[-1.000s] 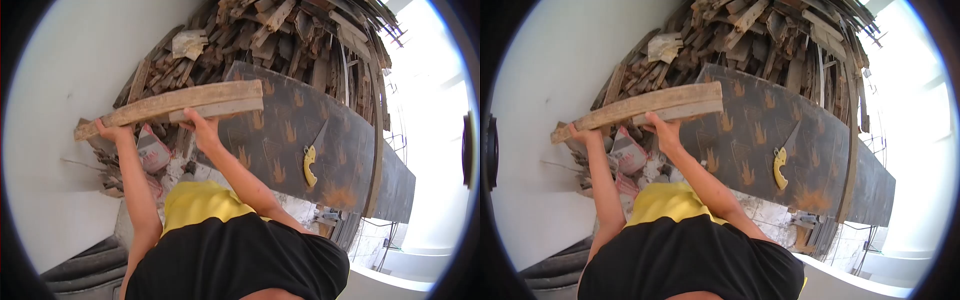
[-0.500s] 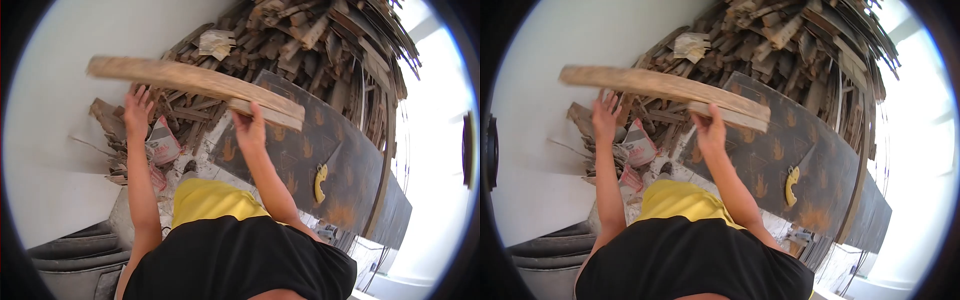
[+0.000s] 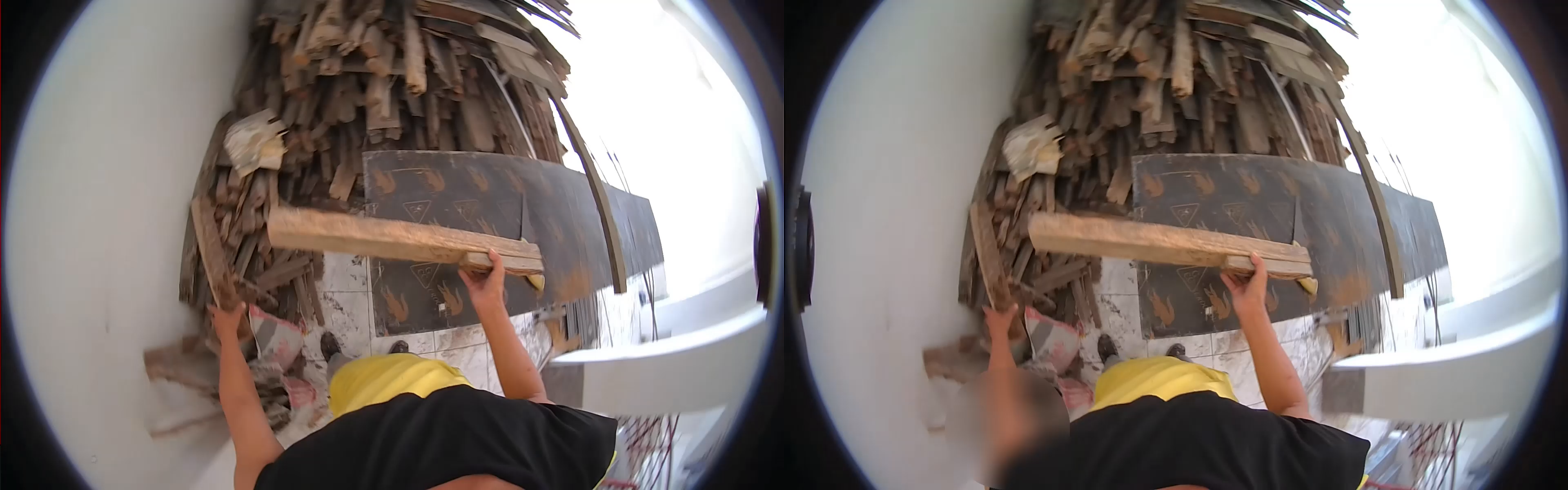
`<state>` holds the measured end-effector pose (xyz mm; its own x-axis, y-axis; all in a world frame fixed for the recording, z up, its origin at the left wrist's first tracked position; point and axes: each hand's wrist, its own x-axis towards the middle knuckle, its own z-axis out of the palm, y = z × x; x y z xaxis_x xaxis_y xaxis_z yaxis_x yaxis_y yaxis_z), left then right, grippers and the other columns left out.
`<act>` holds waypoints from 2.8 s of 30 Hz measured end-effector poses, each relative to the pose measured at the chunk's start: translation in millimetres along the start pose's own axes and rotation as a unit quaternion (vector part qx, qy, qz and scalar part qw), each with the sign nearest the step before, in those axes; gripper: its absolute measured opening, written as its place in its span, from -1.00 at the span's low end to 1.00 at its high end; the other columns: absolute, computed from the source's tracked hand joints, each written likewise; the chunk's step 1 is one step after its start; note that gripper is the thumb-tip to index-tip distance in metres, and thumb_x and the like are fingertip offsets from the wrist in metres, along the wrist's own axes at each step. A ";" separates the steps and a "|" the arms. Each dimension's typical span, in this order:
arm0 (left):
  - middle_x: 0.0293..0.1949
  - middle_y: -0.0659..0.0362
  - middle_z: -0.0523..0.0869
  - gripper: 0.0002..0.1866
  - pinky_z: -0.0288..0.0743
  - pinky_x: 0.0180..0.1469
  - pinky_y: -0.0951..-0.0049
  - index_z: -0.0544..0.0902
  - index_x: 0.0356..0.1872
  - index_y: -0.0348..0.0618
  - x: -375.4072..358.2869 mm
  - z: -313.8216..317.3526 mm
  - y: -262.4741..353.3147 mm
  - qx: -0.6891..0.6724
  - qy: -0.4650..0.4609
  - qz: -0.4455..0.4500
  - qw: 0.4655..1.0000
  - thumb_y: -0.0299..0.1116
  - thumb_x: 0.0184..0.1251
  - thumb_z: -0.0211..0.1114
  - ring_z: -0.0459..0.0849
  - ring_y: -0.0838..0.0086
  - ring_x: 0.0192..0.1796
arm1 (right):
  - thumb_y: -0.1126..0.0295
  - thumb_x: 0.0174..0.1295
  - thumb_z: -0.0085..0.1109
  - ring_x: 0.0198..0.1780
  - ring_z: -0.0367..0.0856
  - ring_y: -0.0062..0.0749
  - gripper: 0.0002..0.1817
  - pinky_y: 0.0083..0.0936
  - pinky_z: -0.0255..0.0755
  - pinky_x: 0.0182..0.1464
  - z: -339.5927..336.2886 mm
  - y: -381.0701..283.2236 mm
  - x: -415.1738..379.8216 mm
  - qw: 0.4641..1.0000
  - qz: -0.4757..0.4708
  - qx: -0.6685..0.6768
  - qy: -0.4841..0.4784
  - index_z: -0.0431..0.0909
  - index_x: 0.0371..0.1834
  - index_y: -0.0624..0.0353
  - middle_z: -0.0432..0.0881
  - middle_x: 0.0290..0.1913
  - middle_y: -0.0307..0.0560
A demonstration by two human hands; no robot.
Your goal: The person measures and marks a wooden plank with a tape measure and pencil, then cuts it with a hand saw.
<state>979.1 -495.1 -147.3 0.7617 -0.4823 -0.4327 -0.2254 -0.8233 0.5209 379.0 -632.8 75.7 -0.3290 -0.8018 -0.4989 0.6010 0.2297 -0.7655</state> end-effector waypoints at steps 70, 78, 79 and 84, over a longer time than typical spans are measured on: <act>-0.13 0.17 0.74 -0.31 0.54 -0.02 0.44 0.66 0.04 -0.40 -337.0 130.9 343.3 -0.070 -0.528 0.330 0.779 -0.16 -0.17 0.55 0.66 0.51 -0.13 | -0.27 0.20 0.25 -0.03 0.71 -0.38 -0.23 -0.34 0.58 -0.04 -79.9 -280.6 281.9 0.873 -0.013 -0.461 -0.161 0.58 0.22 0.18 0.69 0.05 -0.02; -0.16 0.15 0.75 -0.35 0.55 -0.01 0.42 0.67 0.01 -0.40 -385.2 76.1 229.1 -0.149 -0.339 0.287 0.884 -0.15 -0.12 0.53 0.67 0.48 -0.13 | -0.25 0.01 0.45 0.20 0.59 -0.18 -0.15 -0.23 0.42 0.21 -32.2 -250.2 321.5 0.662 0.048 -0.674 -0.323 0.59 0.25 0.14 0.61 0.23 0.06; -0.16 0.15 0.76 -0.38 0.55 -0.02 0.42 0.67 -0.01 -0.40 -399.3 73.2 225.7 -0.172 -0.318 0.274 0.891 -0.16 -0.11 0.52 0.68 0.47 -0.14 | -0.25 -0.01 0.46 0.24 0.56 -0.15 -0.14 -0.23 0.40 0.23 -28.6 -247.7 321.0 0.658 0.079 -0.668 -0.338 0.60 0.25 0.15 0.59 0.27 0.07; -0.15 0.12 0.77 -0.42 0.57 -0.01 0.41 0.68 -0.04 -0.40 -440.4 81.2 208.4 -0.201 -0.310 0.202 0.907 -0.22 -0.11 0.51 0.70 0.44 -0.15 | -0.19 0.06 0.44 0.25 0.56 -0.15 -0.19 -0.21 0.38 0.26 -8.9 -221.7 337.9 0.589 0.116 -0.703 -0.381 0.58 0.27 0.16 0.61 0.24 0.10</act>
<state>547.3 -478.5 92.0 0.1509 -0.8985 -0.4122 -0.0750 -0.4262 0.9015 128.1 -949.7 73.3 0.3874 -0.5510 -0.7391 -0.8084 0.1825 -0.5597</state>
